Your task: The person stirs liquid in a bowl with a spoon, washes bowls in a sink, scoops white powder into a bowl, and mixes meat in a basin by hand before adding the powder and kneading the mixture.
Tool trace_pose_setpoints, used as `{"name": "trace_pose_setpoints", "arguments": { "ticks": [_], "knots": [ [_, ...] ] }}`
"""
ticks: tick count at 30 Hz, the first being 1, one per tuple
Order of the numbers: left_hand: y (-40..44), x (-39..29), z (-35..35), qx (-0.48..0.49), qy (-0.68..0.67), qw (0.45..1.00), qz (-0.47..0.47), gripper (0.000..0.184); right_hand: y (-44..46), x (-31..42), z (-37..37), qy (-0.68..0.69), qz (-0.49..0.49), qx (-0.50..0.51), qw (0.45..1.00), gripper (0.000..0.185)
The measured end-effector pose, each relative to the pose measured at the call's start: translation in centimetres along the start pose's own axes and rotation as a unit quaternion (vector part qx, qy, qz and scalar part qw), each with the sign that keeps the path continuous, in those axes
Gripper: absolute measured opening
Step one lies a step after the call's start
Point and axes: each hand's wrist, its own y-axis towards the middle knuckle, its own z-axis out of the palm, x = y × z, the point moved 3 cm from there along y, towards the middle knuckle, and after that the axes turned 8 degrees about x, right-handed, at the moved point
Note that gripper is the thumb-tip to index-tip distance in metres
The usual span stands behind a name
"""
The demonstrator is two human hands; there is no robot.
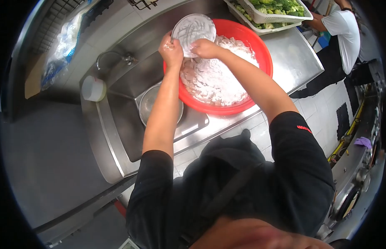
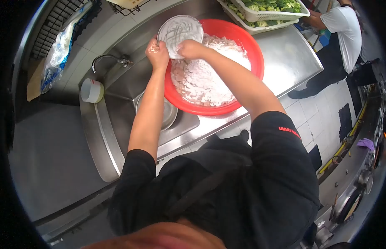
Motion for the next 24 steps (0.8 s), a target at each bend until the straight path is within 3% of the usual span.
{"name": "trace_pose_setpoints", "arguments": {
  "ticks": [1,2,3,4,5,6,8,9,10,11,12,13,14,16,17,18,20,21,22,24],
  "knots": [
    [-0.2,0.3,-0.4,-0.015,0.007,1.0,0.025,0.02,0.3,-0.1,-1.1,0.003,0.026,0.117,0.993,0.033],
    [0.0,0.5,-0.6,-0.031,0.014,0.998,0.052,0.02,1.0,-0.5,-1.6,0.0,0.025,0.115,0.993,0.033],
    [-0.2,0.8,-0.5,-0.029,0.013,0.998,0.052,0.02,1.2,-1.0,-2.6,-0.019,0.046,-0.067,0.996,0.033],
    [-0.6,1.1,-0.2,-0.021,0.035,0.999,0.018,0.02,0.7,-1.4,-3.3,-0.038,0.068,-0.247,0.966,0.032],
    [-0.5,1.1,0.2,-0.016,0.056,0.998,-0.012,0.019,0.4,0.5,-4.1,-0.017,0.11,-0.312,0.943,0.031],
    [-0.7,0.3,0.7,-0.015,0.054,0.998,-0.01,0.019,1.6,1.0,-3.6,-0.018,0.11,-0.315,0.942,0.031],
    [-1.8,-0.5,2.4,0.045,0.029,0.995,-0.087,0.006,3.6,1.8,-2.7,-0.033,0.133,-0.27,0.953,0.029],
    [-1.7,-0.2,2.5,0.031,-0.041,0.99,-0.129,0.01,4.1,2.3,-2.1,-0.076,0.083,-0.18,0.977,0.032],
    [-1.9,0.3,1.8,0.036,-0.039,0.99,-0.131,0.01,3.3,2.1,-1.7,-0.072,0.088,-0.18,0.977,0.032],
    [-1.5,0.3,0.6,0.083,-0.01,0.986,-0.144,0.009,2.6,2.0,-1.0,-0.146,0.032,0.003,0.989,0.034],
    [-0.7,0.9,-0.3,0.125,0.018,0.98,-0.152,0.009,1.7,2.8,-0.9,-0.219,-0.028,0.184,0.958,0.036],
    [-0.1,2.1,-0.6,0.144,0.083,0.972,-0.165,0.012,0.6,3.3,-1.3,-0.271,-0.03,0.258,0.927,0.036],
    [0.0,2.1,-0.8,0.145,0.084,0.972,-0.167,0.012,0.6,2.8,-1.5,-0.269,-0.03,0.259,0.927,0.036],
    [0.3,0.8,-1.2,0.115,0.087,0.986,-0.087,0.013,1.0,2.1,-3.5,-0.234,-0.094,-0.048,0.966,0.036],
    [0.3,-0.8,-1.1,0.133,0.083,0.985,-0.077,0.013,0.9,1.9,-3.7,-0.273,-0.159,-0.155,0.936,0.033],
    [0.3,-0.6,-0.7,0.132,0.082,0.985,-0.08,0.013,0.8,1.2,-3.2,-0.273,-0.159,-0.152,0.937,0.033],
    [1.1,-1.4,-0.3,0.021,-0.006,0.996,0.087,0.012,0.2,-0.9,-1.8,-0.244,-0.079,-0.235,0.938,0.033],
    [0.9,-1.5,0.1,0.022,-0.008,0.996,0.09,0.012,0.2,-2.4,1.6,-0.186,-0.008,-0.337,0.923,0.032],
    [0.7,-1.8,0.9,0.022,0.012,0.992,0.125,0.011,0.4,-2.3,2.8,0.025,0.049,-0.297,0.953,0.034],
    [0.4,-1.3,1.5,0.015,0.036,0.986,0.159,0.011,0.0,-1.7,4.1,0.259,0.083,-0.219,0.937,0.034]
  ]
}}
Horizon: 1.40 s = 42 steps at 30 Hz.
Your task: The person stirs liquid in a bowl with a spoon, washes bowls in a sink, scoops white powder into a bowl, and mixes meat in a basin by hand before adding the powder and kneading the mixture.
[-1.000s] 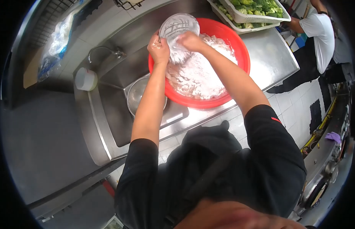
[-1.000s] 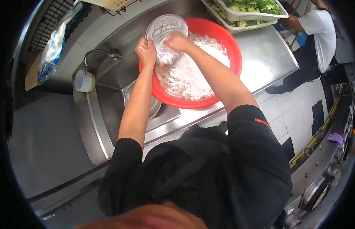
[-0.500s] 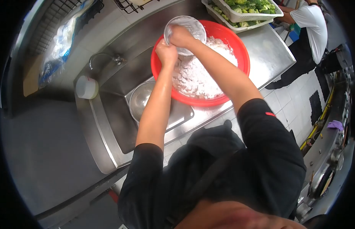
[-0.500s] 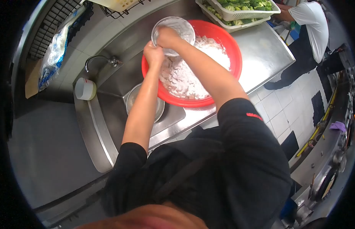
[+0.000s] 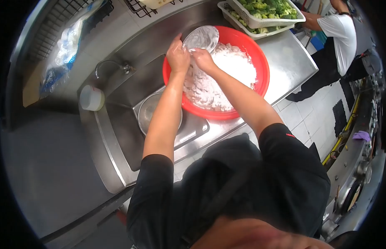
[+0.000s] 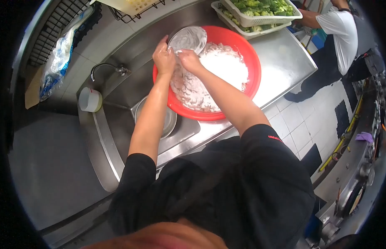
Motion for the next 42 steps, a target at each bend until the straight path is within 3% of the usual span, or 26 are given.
{"name": "trace_pose_setpoints", "arguments": {
  "ticks": [4,5,7,8,10,11,12,14,15,16,19,21,22,24,26,28,30,31,32,33,34,36,37,39,41,42],
  "knots": [
    [-1.9,0.5,0.5,0.01,-0.031,0.997,-0.067,0.007,-0.3,-0.7,-2.9,0.006,0.058,-0.136,0.989,0.035],
    [-1.8,0.3,0.9,-0.004,-0.038,0.997,-0.065,0.008,0.6,-4.9,-1.0,-0.073,-0.013,-0.167,0.983,0.033],
    [-0.9,0.6,1.8,-0.024,-0.048,0.997,-0.054,0.011,0.3,-2.5,0.4,0.125,-0.008,-0.043,0.991,0.032],
    [-1.3,1.4,2.0,-0.048,-0.061,0.995,-0.067,0.012,0.7,-1.1,-0.5,0.125,-0.008,-0.046,0.991,0.032],
    [-1.2,1.6,2.6,-0.073,-0.078,0.991,-0.085,0.014,1.1,0.3,-3.5,-0.012,-0.018,-0.177,0.984,0.034],
    [-1.0,0.9,2.7,-0.039,-0.09,0.991,-0.088,0.007,1.1,1.1,-3.6,-0.081,-0.087,-0.255,0.96,0.037],
    [-0.6,0.4,2.8,-0.01,-0.102,0.991,-0.086,0.006,1.1,-0.4,-2.2,-0.081,-0.082,-0.258,0.959,0.037],
    [1.0,0.8,2.9,-0.026,-0.104,0.989,-0.101,0.01,3.0,-4.4,0.4,0.158,-0.019,-0.057,0.986,0.038],
    [1.6,2.5,2.8,-0.013,-0.042,0.985,-0.166,0.01,1.0,-0.7,-1.1,0.197,0.086,0.014,0.977,0.038],
    [2.6,4.5,2.7,-0.001,0.021,0.973,-0.228,0.01,-0.4,0.9,-2.6,0.197,0.084,0.015,0.977,0.038],
    [6.7,12.3,5.1,-0.016,0.062,0.955,-0.289,0.01,-3.4,3.4,-6.9,-0.058,0.076,0.005,0.995,0.03],
    [7.0,15.0,7.8,0.006,-0.214,0.806,-0.552,0.01,-6.5,3.9,-8.7,-0.116,0.129,-0.007,0.985,0.028],
    [6.8,15.1,8.5,0.01,-0.214,0.802,-0.557,0.01,-7.9,4.5,-9.4,-0.112,0.126,-0.002,0.986,0.028],
    [6.4,13.6,9.9,0.034,-0.417,0.755,-0.506,0.012,-10.4,4.1,-11.1,-0.103,0.133,0.004,0.986,0.028],
    [4.4,10.8,9.4,0.03,-0.458,0.765,-0.451,0.009,-12.3,3.7,-13.5,-0.144,0.124,-0.022,0.981,0.029],
    [1.3,5.4,6.8,0.191,-0.377,0.78,-0.461,0.033,-13.0,3.3,-15.3,-0.163,0.15,-0.007,0.975,0.031],
    [-3.5,5.3,6.0,0.364,-0.208,0.832,-0.363,0.047,-12.7,2.8,-16.9,-0.238,0.167,0.017,0.957,0.035],
    [-5.1,4.9,6.0,0.355,-0.208,0.834,-0.367,0.047,-11.6,1.2,-17.6,-0.274,0.183,0.033,0.944,0.056],
    [-7.1,4.6,5.6,0.398,-0.043,0.836,-0.374,0.067,-9.9,-0.3,-17.9,-0.275,0.181,0.044,0.943,0.056],
    [-8.5,4.2,5.3,0.432,0.122,0.812,-0.373,0.088,-7.9,-2.2,-18.2,-0.201,0.278,0.013,0.939,0.067],
    [-9.0,3.1,5.5,0.427,0.125,0.81,-0.383,0.088,-6.2,-4.5,-18.0,-0.126,0.372,-0.02,0.919,0.078],
    [-9.6,0.5,7.2,0.399,0.118,0.751,-0.513,0.11,-3.5,-11.1,-15.7,0.105,0.378,0.072,0.917,0.071],
    [-9.4,0.7,8.2,0.388,0.119,0.752,-0.52,0.11,-3.8,-7.3,-14.2,0.073,0.394,0.028,0.916,0.066],
    [-10.0,0.1,9.9,0.211,-0.238,0.686,-0.655,0.1,-4.5,-4.9,-11.9,0.041,0.41,-0.001,0.911,0.062],
    [-7.6,-4.1,8.2,0.133,-0.305,0.664,-0.669,0.092,-2.5,-7.6,-9.4,0.373,0.356,0.201,0.833,0.051],
    [-8.6,-2.9,8.4,0.081,-0.352,0.648,-0.67,0.079,-1.0,-7.8,-9.9,0.368,0.355,0.219,0.831,0.051]
  ]
}}
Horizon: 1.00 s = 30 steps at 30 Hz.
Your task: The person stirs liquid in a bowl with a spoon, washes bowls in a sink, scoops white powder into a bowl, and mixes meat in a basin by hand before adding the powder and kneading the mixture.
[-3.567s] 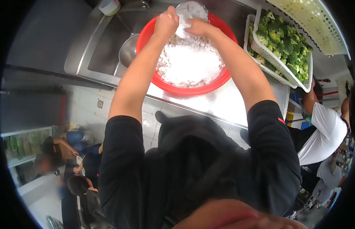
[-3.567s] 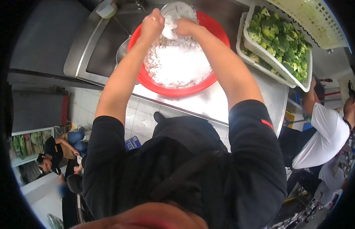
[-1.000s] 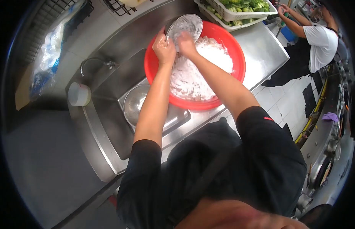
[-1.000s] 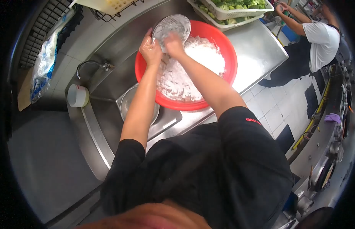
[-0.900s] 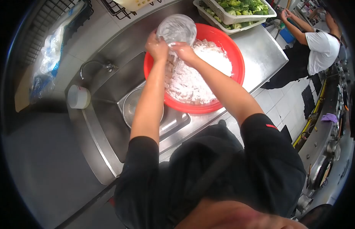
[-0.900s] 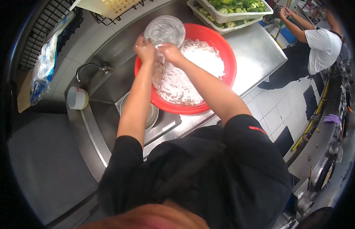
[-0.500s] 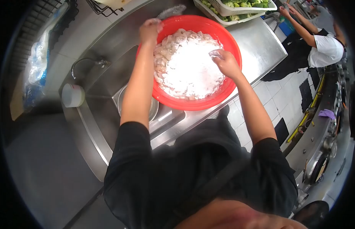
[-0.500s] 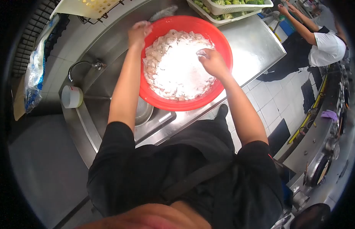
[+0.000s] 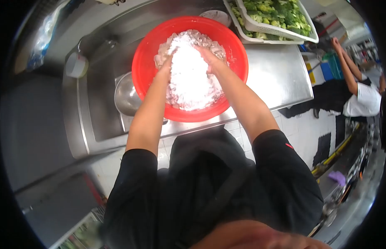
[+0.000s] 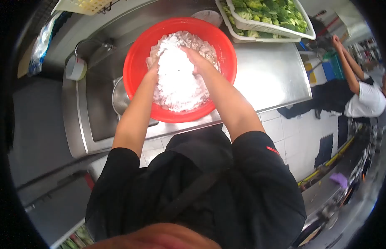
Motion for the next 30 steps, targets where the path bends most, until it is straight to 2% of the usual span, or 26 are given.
{"name": "trace_pose_setpoints", "arguments": {
  "ticks": [1,2,4,6,7,8,9,10,11,12,13,14,15,16,18,19,20,21,22,23,24,25,26,27,28,30],
  "knots": [
    [1.0,0.9,-1.0,-0.001,-0.071,0.997,0.011,0.067,0.5,0.2,-0.7,-0.006,0.019,-0.001,1.0,0.048],
    [1.2,0.5,-2.2,-0.018,-0.079,0.997,0.015,0.067,0.8,0.4,-1.2,-0.014,0.034,-0.001,0.999,0.044],
    [0.3,1.1,-3.6,0.06,-0.132,0.989,0.008,0.071,-3.2,2.9,0.4,-0.021,0.043,-0.026,0.999,0.048],
    [-1.7,1.4,-4.1,0.027,-0.162,0.986,-0.032,0.072,-4.8,5.0,-1.3,-0.312,0.007,-0.151,0.938,0.052],
    [-2.9,2.5,-4.3,-0.074,0.061,0.995,0.024,0.082,-5.7,4.3,-2.2,-0.319,0.016,-0.136,0.938,0.052],
    [-3.7,3.1,-4.7,-0.171,0.282,0.941,0.073,0.094,-6.5,3.0,-3.4,-0.396,0.026,-0.098,0.913,0.06],
    [-2.7,6.2,-4.6,-0.194,0.321,0.918,0.126,0.097,-7.0,1.4,-3.9,-0.467,0.034,-0.06,0.882,0.069],
    [-1.7,9.4,-4.5,-0.22,0.361,0.889,0.176,0.101,-7.5,-0.7,-3.7,-0.468,0.039,-0.048,0.881,0.069],
    [-4.0,9.4,0.2,-0.328,0.338,0.882,0.033,0.088,-7.9,-3.2,-3.3,-0.348,0.09,-0.03,0.933,0.066],
    [-4.6,9.4,0.9,-0.38,0.324,0.866,-0.038,0.082,-7.8,-4.7,-2.6,-0.222,0.137,-0.014,0.965,0.063],
    [-5.3,9.5,1.6,-0.425,0.302,0.846,-0.108,0.076,-7.4,-5.1,-1.7,-0.222,0.138,-0.012,0.965,0.063],
    [-3.8,10.2,0.5,-0.26,0.095,0.959,-0.062,0.071,-6.6,-5.4,-0.6,-0.104,0.122,0.016,0.987,0.061],
    [-2.7,9.4,0.7,-0.073,-0.118,0.99,-0.007,0.068,-5.6,-4.9,0.1,0.014,0.103,0.045,0.994,0.06],
    [-1.8,8.7,0.3,-0.075,-0.118,0.99,-0.003,0.068,-4.8,-4.0,0.3,0.012,0.102,0.049,0.993,0.06],
    [-2.1,6.3,0.3,-0.077,-0.234,0.968,0.048,0.058,-3.4,-1.9,0.9,0.045,0.095,0.04,0.994,0.058],
    [-3.3,3.9,0.9,-0.059,-0.221,0.971,0.07,0.058,-3.0,-0.1,0.6,-0.066,0.107,0.015,0.992,0.064],
    [-3.2,3.6,0.4,-0.062,-0.221,0.971,0.069,0.058,-3.7,1.6,1.0,-0.065,0.109,0.016,0.992,0.064],
    [-2.7,2.2,-0.8,-0.095,-0.035,0.984,0.146,0.062,-4.4,4.4,1.5,-0.273,0.024,-0.028,0.961,0.067],
    [-2.3,1.0,-1.7,-0.125,0.151,0.956,0.216,0.067,-4.8,6.2,1.6,-0.467,-0.061,-0.071,0.879,0.07],
    [-1.8,0.8,-2.9,-0.193,0.348,0.899,0.181,0.083,-4.6,6.5,1.1,-0.469,-0.058,-0.071,0.878,0.07],
    [-1.0,2.1,-3.4,-0.192,0.347,0.9,0.18,0.083,-4.4,6.9,0.6,-0.621,-0.075,-0.115,0.772,0.079],
    [-0.3,3.1,-3.7,-0.253,0.525,0.796,0.163,0.09,-4.0,7.5,0.5,-0.749,-0.09,-0.156,0.638,0.089],
    [0.5,3.4,-3.7,-0.301,0.679,0.655,0.141,0.097,-3.0,6.9,-0.6,-0.749,-0.089,-0.159,0.638,0.089],
    [0.5,3.1,-3.5,-0.251,0.587,0.765,0.083,0.104,-1.4,5.2,-2.8,-0.674,-0.053,-0.174,0.716,0.091],
    [1.6,2.9,-3.3,-0.248,0.587,0.766,0.085,0.104,0.2,3.8,-4.3,-0.591,-0.018,-0.186,0.785,0.094],
    [4.1,4.5,-4.1,-0.213,0.303,0.929,0.03,0.105,2.4,1.9,-4.4,-0.563,-0.006,-0.213,0.799,0.086]
  ]
}}
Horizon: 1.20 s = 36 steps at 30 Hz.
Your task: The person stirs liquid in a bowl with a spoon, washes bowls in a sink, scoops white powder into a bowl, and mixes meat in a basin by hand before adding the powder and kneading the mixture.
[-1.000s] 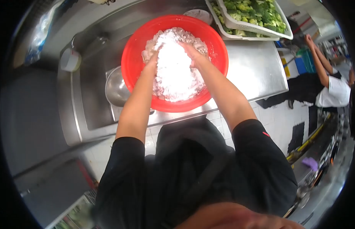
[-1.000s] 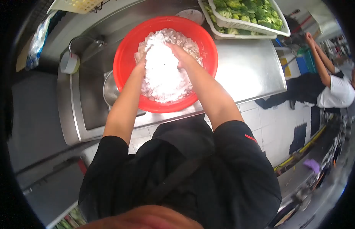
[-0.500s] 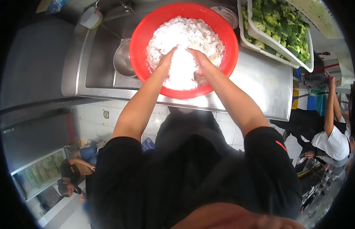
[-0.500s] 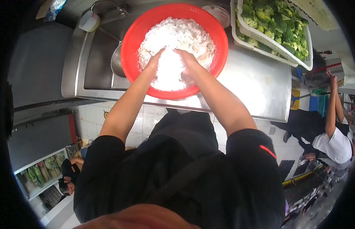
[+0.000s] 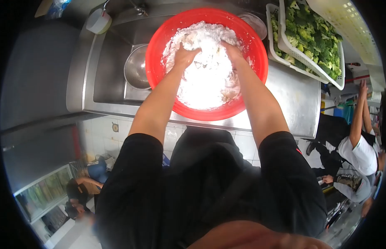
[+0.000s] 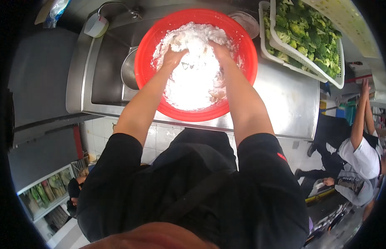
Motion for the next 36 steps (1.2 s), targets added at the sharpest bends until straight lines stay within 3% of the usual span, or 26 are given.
{"name": "trace_pose_setpoints", "arguments": {
  "ticks": [1,2,4,5,6,8,9,10,11,12,13,14,15,16,18,19,20,21,22,23,25,28,30,32,34,36],
  "knots": [
    [0.6,0.9,0.6,0.006,0.003,1.0,0.004,0.105,-0.1,-0.2,2.2,0.296,0.013,0.114,0.948,0.078],
    [1.9,2.0,1.6,0.04,-0.103,0.994,-0.001,0.099,-0.3,0.8,3.4,0.559,0.015,0.213,0.801,0.072],
    [4.1,2.9,2.9,0.109,-0.31,0.944,-0.016,0.091,-1.1,2.2,2.3,0.58,-0.003,0.213,0.786,0.062],
    [-1.0,-1.0,0.4,0.145,-0.373,0.915,-0.056,0.084,-1.2,1.5,2.0,0.604,0.051,0.239,0.758,0.06],
    [2.2,2.2,0.8,0.259,-0.452,0.847,-0.109,0.08,-1.5,0.6,1.9,0.627,0.106,0.263,0.725,0.057],
    [3.5,2.1,-1.2,0.3,-0.429,0.851,-0.041,0.073,-1.0,1.1,0.0,0.517,0.081,0.298,0.798,0.057],
    [3.0,1.2,-1.7,0.303,-0.429,0.85,-0.041,0.073,-2.6,2.8,-2.2,0.368,0.028,0.22,0.903,0.057],
    [2.2,-0.9,-3.0,0.273,-0.278,0.921,-0.006,0.067,-3.4,4.1,-3.9,0.203,-0.026,0.131,0.97,0.058],
    [1.4,-2.9,-4.3,0.235,-0.12,0.964,0.029,0.061,-2.2,4.1,-4.5,0.104,-0.077,0.127,0.983,0.072],
    [0.3,-4.8,-4.6,0.237,-0.121,0.963,0.032,0.061,-1.6,4.8,-5.2,0.103,-0.077,0.123,0.984,0.072],
    [-0.9,-6.8,-4.5,0.192,0.104,0.97,0.111,0.065,-1.6,5.9,-5.6,0.007,-0.112,0.148,0.983,0.074],
    [-1.5,-8.0,-4.3,0.134,0.324,0.918,0.186,0.072,-1.2,6.8,-5.6,-0.088,-0.146,0.17,0.971,0.077],
    [0.1,-7.0,-3.6,0.091,0.366,0.9,0.217,0.078,0.7,5.9,-4.6,-0.208,-0.143,0.08,0.964,0.083],
    [1.3,-5.3,-2.3,0.089,0.364,0.901,0.219,0.078,1.9,4.2,-3.0,-0.211,-0.144,0.078,0.964,0.083],
    [2.8,-4.4,-1.4,-0.107,0.286,0.886,0.35,0.082,3.3,3.1,-1.8,0.013,-0.096,0.044,0.994,0.087],
    [4.1,-4.2,-0.4,-0.062,0.261,0.921,0.284,0.083,3.1,3.3,-1.3,0.153,-0.018,0.101,0.983,0.086],
    [4.8,-4.4,0.1,-0.061,0.261,0.921,0.282,0.083,3.5,2.7,-0.6,0.153,-0.016,0.102,0.983,0.086],
    [6.0,-4.0,0.7,0.076,-0.011,0.978,0.195,0.076,3.8,1.2,1.3,0.284,0.005,0.157,0.946,0.083],
    [6.8,-3.8,1.1,0.198,-0.284,0.933,0.094,0.069,4.6,0.6,2.7,0.407,0.02,0.208,0.889,0.079],
    [6.0,-4.2,0.2,0.245,-0.318,0.916,0.016,0.059,5.3,0.9,3.2,0.521,0.033,0.254,0.814,0.076],
    [5.0,-3.5,-1.6,0.247,-0.313,0.917,0.009,0.057,5.3,-0.4,1.4,0.464,0.039,0.267,0.844,0.064],
    [4.0,-1.5,-3.7,0.281,-0.341,0.896,0.043,0.059,-2.3,4.2,-3.6,0.418,-0.016,0.32,0.85,0.048],
    [0.6,-0.9,-6.0,0.183,0.018,0.983,-0.016,0.064,-5.0,4.1,-6.6,0.081,0.039,0.185,0.979,0.047],
    [-2.2,0.3,-5.0,0.147,0.079,0.986,0.027,0.069,-4.4,-1.5,-3.5,0.119,0.019,0.127,0.985,0.048],
    [-3.8,3.2,-1.5,-0.037,-0.081,0.995,-0.043,0.07,-4.8,-3.4,-1.5,0.16,0.0,0.07,0.985,0.049],
    [-5.7,0.8,-0.1,-0.007,-0.135,0.989,-0.063,0.07,-6.2,-2.0,1.8,0.482,0.117,0.188,0.848,0.054]
  ]
}}
